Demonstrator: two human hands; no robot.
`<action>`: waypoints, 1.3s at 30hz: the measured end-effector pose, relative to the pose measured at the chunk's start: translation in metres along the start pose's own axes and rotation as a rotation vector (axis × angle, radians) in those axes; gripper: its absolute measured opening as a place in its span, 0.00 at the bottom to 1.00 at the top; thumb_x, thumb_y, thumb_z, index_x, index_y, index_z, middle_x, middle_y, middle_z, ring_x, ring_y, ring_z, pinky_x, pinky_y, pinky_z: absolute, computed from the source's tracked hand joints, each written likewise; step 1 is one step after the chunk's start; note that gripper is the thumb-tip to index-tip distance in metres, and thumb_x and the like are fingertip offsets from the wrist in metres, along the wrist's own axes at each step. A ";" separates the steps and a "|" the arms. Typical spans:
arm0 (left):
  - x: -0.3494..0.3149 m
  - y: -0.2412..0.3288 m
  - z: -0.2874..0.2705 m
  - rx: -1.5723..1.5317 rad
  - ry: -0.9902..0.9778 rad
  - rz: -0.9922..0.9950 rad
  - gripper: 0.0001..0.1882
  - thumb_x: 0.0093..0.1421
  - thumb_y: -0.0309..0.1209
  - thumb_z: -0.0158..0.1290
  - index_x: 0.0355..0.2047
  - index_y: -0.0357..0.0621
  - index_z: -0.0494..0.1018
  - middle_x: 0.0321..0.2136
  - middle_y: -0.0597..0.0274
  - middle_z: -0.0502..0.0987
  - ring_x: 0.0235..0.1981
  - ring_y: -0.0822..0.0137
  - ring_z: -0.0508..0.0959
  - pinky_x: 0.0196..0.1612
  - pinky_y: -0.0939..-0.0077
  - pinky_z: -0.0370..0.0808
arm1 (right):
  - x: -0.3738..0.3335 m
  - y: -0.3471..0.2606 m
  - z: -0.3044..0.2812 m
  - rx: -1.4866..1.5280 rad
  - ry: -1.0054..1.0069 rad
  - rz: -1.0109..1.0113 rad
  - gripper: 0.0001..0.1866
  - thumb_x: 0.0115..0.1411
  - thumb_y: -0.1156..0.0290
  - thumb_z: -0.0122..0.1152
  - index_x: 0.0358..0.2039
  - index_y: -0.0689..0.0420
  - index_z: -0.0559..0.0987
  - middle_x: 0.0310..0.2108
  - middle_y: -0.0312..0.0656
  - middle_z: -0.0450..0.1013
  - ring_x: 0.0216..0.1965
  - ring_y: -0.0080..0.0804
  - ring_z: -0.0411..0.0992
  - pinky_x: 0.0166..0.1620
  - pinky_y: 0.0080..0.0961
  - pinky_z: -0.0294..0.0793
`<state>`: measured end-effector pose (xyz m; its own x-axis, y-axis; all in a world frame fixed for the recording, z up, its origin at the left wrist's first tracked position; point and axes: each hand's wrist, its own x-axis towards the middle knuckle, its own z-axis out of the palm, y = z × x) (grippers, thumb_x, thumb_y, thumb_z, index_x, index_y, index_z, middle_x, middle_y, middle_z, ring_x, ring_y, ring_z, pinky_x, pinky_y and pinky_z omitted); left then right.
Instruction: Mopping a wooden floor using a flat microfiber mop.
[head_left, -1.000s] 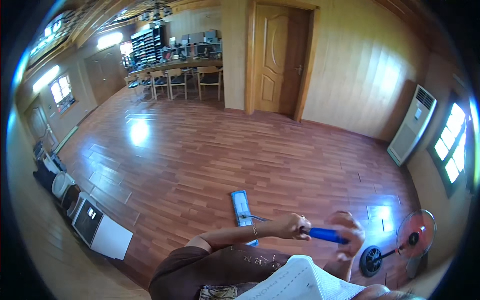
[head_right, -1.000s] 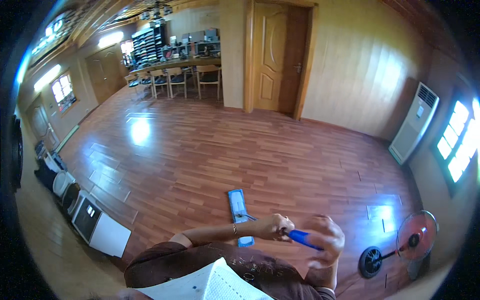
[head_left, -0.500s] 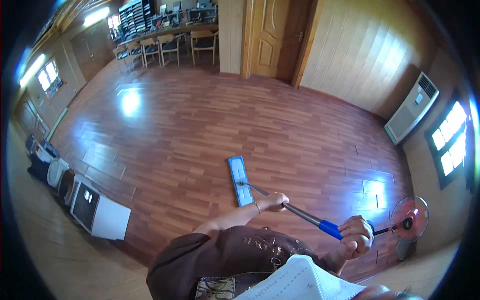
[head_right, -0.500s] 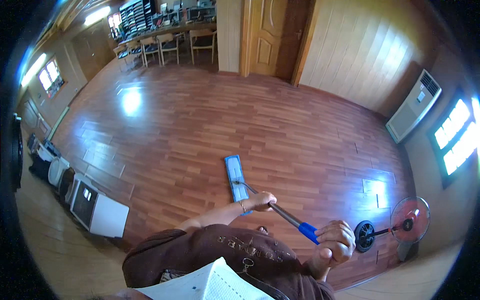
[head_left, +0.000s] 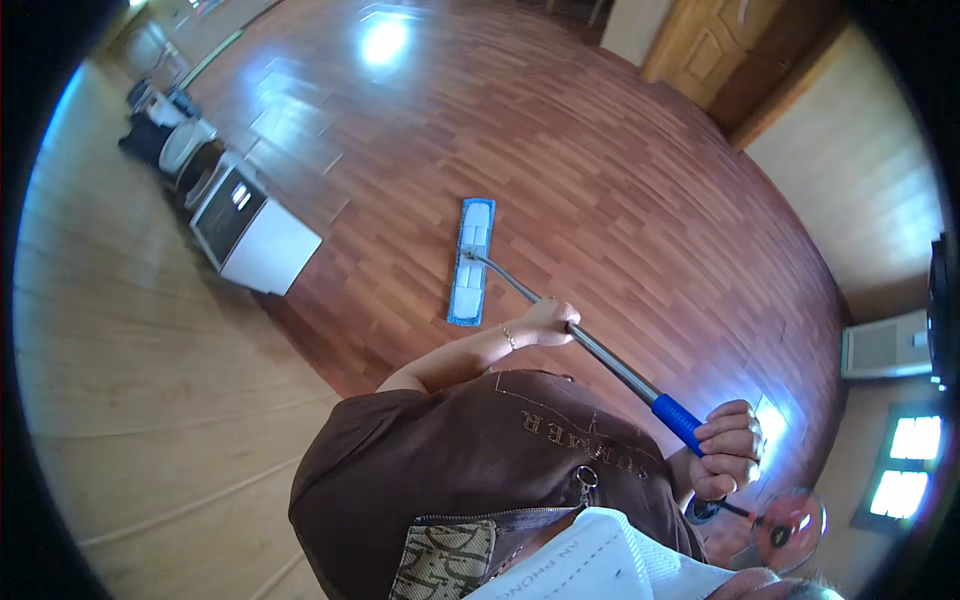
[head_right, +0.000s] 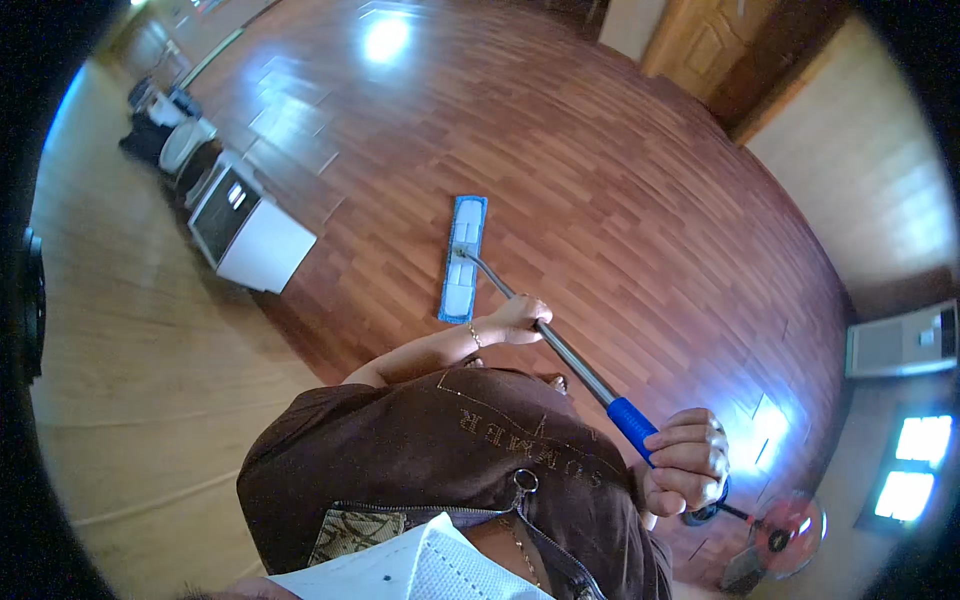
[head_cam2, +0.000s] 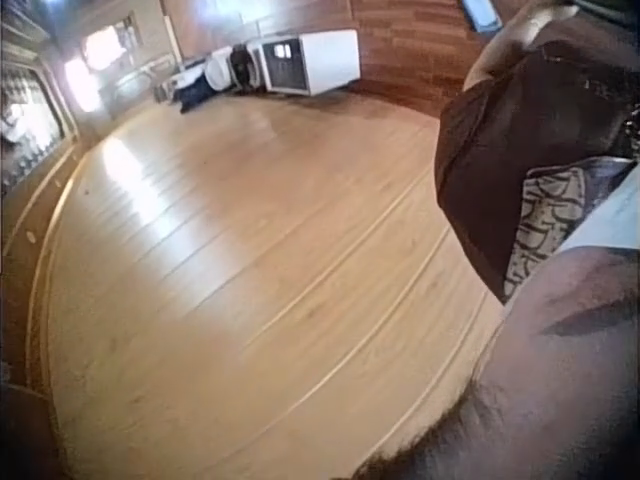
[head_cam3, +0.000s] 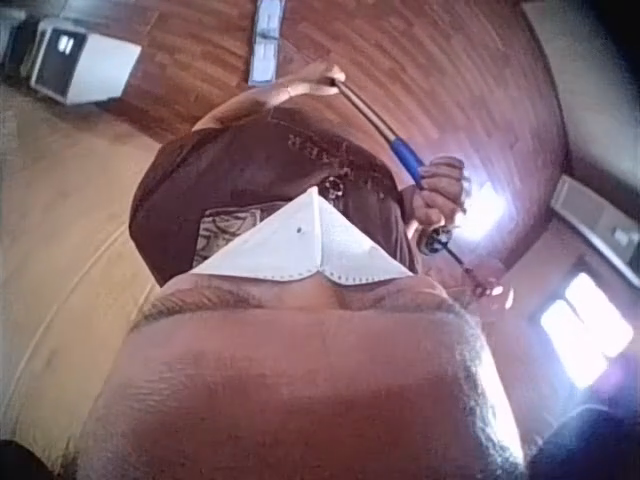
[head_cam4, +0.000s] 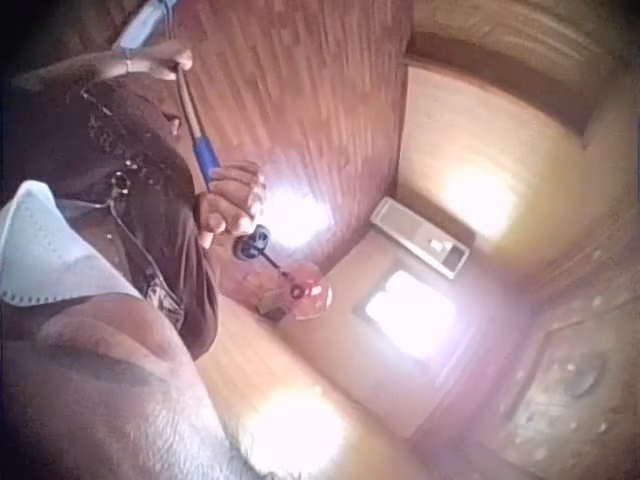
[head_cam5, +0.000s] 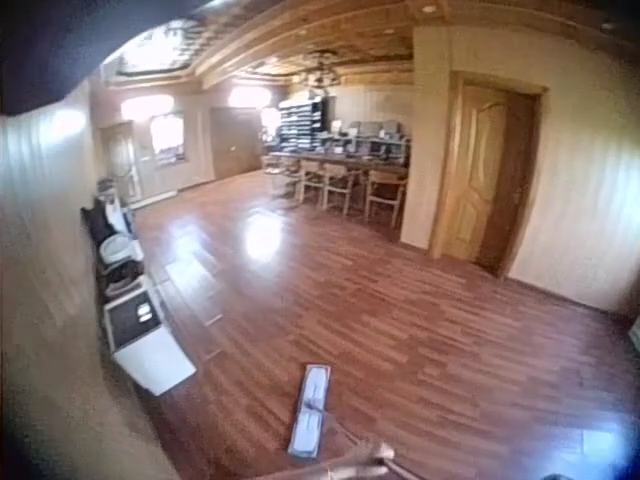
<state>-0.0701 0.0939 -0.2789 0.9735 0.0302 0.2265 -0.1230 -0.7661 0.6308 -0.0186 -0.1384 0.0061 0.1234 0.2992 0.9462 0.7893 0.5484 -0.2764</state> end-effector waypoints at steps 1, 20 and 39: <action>-0.010 0.001 -0.008 -0.020 0.038 -0.038 0.07 0.42 0.32 0.52 0.14 0.44 0.67 0.19 0.51 0.73 0.26 0.47 0.75 0.31 0.53 0.72 | -0.002 0.006 0.003 0.059 -0.014 0.003 0.21 0.65 0.55 0.44 0.19 0.53 0.68 0.16 0.35 0.66 0.18 0.28 0.68 0.22 0.25 0.66; -0.173 -0.033 -0.060 0.039 0.345 -0.651 0.11 0.44 0.35 0.56 0.13 0.45 0.68 0.20 0.52 0.73 0.31 0.48 0.73 0.34 0.53 0.66 | -0.022 0.075 0.097 1.087 -0.454 0.590 0.18 0.44 0.55 0.59 0.23 0.60 0.78 0.22 0.43 0.76 0.29 0.44 0.77 0.39 0.40 0.70; -0.125 -0.037 -0.052 0.021 0.172 -0.507 0.05 0.40 0.30 0.52 0.17 0.44 0.68 0.22 0.53 0.73 0.31 0.49 0.73 0.33 0.55 0.65 | -0.001 0.074 0.041 1.012 -0.473 0.794 0.12 0.42 0.65 0.58 0.12 0.60 0.70 0.18 0.44 0.69 0.27 0.41 0.72 0.49 0.40 0.65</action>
<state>-0.1975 0.1520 -0.2919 0.8639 0.5035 0.0163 0.3603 -0.6403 0.6784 0.0151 -0.0659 -0.0225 -0.0439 0.9213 0.3864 -0.2020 0.3706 -0.9066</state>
